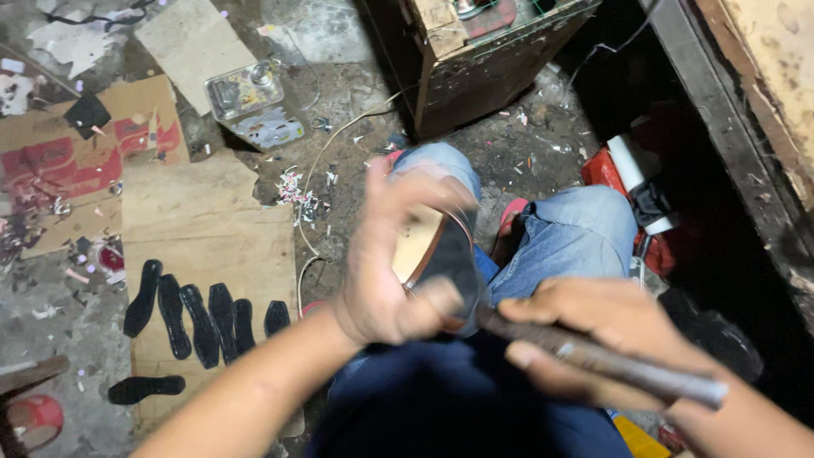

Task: The person sits on the floor of a shoe workshop holding a shoe on a wooden last across their lap. They press and hammer the sole and edge of the shoe with a metal hand tool, turning the shoe over repeatedly to work different areas of the sole and heel.

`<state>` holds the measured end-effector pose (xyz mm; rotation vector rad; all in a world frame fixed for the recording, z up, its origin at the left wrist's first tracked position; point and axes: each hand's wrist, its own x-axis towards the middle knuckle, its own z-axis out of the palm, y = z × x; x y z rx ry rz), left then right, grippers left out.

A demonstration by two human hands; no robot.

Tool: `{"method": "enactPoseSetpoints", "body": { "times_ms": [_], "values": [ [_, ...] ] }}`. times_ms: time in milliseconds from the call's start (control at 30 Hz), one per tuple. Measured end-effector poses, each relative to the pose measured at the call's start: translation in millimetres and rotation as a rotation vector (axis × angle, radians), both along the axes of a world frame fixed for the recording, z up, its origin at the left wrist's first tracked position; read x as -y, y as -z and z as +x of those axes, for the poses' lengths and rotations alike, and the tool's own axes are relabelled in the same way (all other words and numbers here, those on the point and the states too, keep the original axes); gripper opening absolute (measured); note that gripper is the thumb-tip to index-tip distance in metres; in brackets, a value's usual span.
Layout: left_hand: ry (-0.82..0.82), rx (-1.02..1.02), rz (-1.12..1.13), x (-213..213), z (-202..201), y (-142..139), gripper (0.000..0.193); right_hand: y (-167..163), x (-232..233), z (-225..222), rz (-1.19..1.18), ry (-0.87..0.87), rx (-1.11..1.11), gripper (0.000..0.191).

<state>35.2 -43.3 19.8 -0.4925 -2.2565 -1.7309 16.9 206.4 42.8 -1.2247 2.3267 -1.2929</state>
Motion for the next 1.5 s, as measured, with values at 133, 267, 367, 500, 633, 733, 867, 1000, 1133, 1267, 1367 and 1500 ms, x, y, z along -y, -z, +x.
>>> {"method": "enactPoseSetpoints", "body": {
  "times_ms": [133,267,367,500,633,733,867,1000,1133,1267,1367,1500],
  "values": [
    [-0.186,0.787,1.128,-14,22,48,0.059,27,11,17,-0.167,-0.084,-0.065,0.031],
    [0.168,1.241,1.505,9,49,92,0.062,50,15,18,-0.229,-0.143,-0.109,0.022],
    [0.282,1.007,1.576,10,51,103,0.069,53,8,16,-0.072,0.006,-0.133,0.030],
    [0.436,0.944,1.526,9,24,105,0.068,59,0,8,0.093,0.223,0.194,0.032],
    [0.396,0.932,1.490,5,-10,114,0.060,73,-1,1,-0.010,0.414,0.375,0.037],
    [0.376,0.844,1.536,2,-30,122,0.055,78,-1,-1,-0.013,0.479,0.243,0.037],
    [0.340,0.759,1.512,-1,-49,129,0.051,75,0,-3,0.029,0.482,0.100,0.035],
    [0.323,0.781,1.499,-3,-56,136,0.050,75,4,-12,0.045,0.428,0.015,0.036],
    [0.271,0.792,1.473,-6,-59,143,0.051,81,12,-25,0.138,0.354,-0.234,0.029],
    [0.264,0.762,1.442,-6,-62,150,0.054,86,21,-38,0.026,0.149,-0.434,0.023],
    [0.252,0.756,1.459,-6,-64,155,0.055,84,25,-46,0.009,0.085,-0.438,0.021],
    [0.260,0.749,1.409,-8,-65,162,0.055,81,22,-55,0.069,0.053,-0.362,0.021]
  ]
}}
